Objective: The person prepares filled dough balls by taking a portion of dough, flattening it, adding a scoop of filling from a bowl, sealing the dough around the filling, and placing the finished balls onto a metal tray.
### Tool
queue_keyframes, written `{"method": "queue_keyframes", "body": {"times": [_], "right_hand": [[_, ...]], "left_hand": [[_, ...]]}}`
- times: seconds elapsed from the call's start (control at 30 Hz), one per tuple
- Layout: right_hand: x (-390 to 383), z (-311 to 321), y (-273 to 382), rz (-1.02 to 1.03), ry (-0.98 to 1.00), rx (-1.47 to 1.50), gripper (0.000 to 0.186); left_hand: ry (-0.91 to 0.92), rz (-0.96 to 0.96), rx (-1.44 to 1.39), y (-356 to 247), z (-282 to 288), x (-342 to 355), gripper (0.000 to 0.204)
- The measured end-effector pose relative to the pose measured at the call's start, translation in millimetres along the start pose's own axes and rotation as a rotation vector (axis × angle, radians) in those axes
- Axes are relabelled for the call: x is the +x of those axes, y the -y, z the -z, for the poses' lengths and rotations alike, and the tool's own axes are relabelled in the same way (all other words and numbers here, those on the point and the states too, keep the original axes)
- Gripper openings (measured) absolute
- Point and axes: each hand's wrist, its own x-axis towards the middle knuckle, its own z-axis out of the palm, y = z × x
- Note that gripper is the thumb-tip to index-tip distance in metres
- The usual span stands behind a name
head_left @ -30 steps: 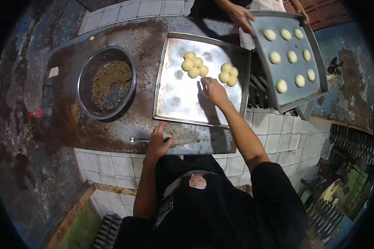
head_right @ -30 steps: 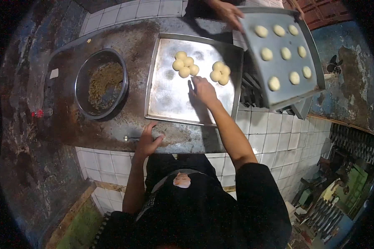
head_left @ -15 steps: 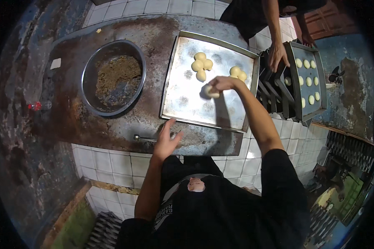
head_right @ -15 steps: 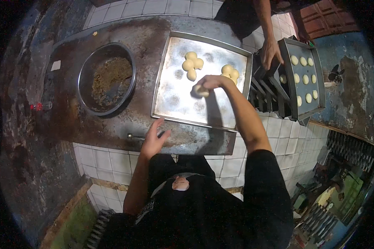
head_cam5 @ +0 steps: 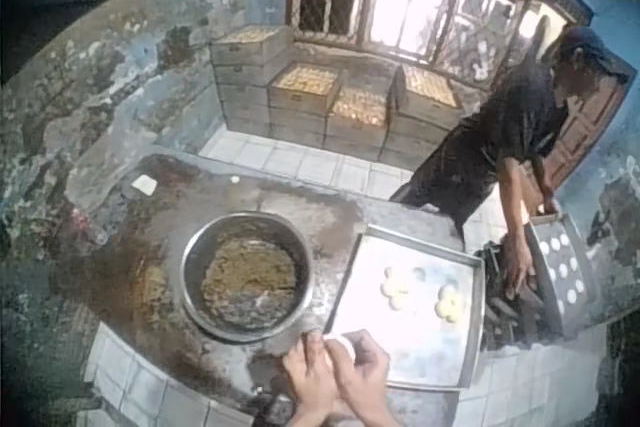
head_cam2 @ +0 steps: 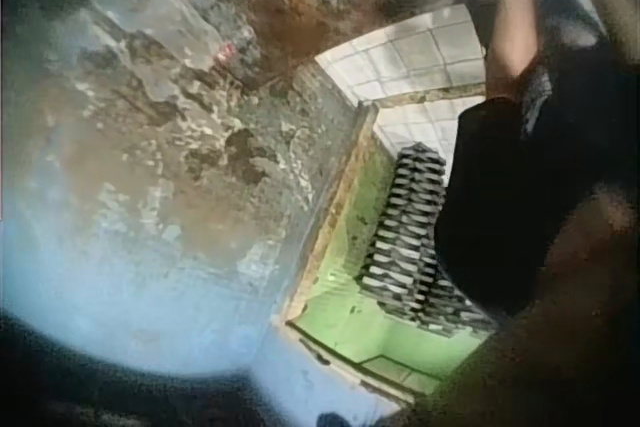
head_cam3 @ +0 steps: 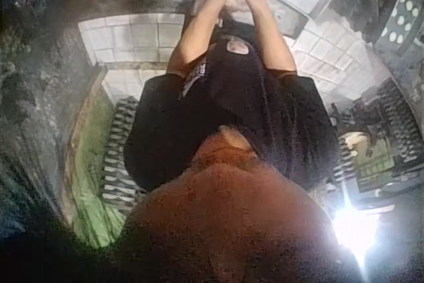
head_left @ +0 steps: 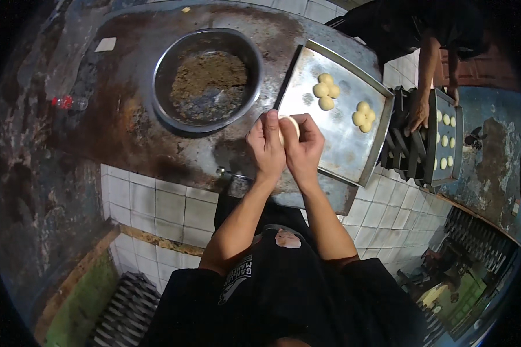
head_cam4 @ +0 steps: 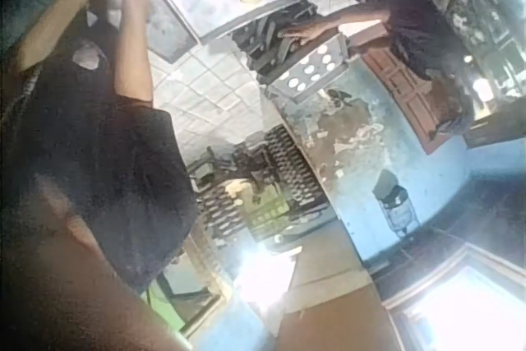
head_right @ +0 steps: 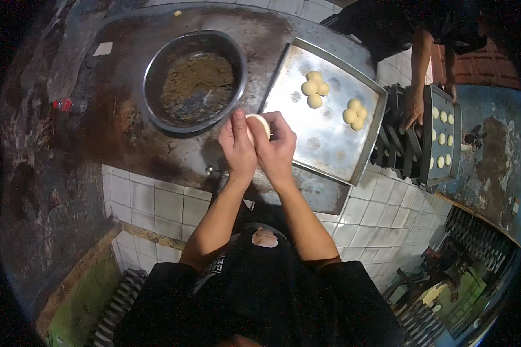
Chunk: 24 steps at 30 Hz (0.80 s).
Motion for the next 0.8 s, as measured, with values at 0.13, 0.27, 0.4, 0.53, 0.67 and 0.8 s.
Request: {"method": "queue_keyframes", "body": {"times": [0.13,0.27,0.4,0.53,0.67,0.8], "right_hand": [[8.7,-48.5,41.9,-0.089,0.175,-0.017,0.020],[9.2,-91.9,67.2,-0.141,0.712,-0.100,0.027],[45.7,-149.6,52.8,-0.024,0.833,-0.639,0.039],[118.5,-186.4,-66.4,0.169,0.769,-1.066,0.046],[168.3,-209.3,-172.2,0.474,0.762,-1.278,0.039],[177.7,-218.1,-218.7,0.565,0.732,-1.307,0.038]], "left_hand": [[-0.127,0.136,-0.551,-23.5,58.8,19.0,0.034],[0.159,0.169,-0.178,-1.0,145.9,39.5,0.026],[0.267,0.012,0.184,-12.0,201.9,21.5,0.050],[0.014,0.183,0.616,-13.8,245.4,42.5,0.042],[0.114,0.242,0.508,-2.5,287.1,67.0,0.037],[0.039,0.288,0.433,-0.1,292.7,80.2,0.040]]}}
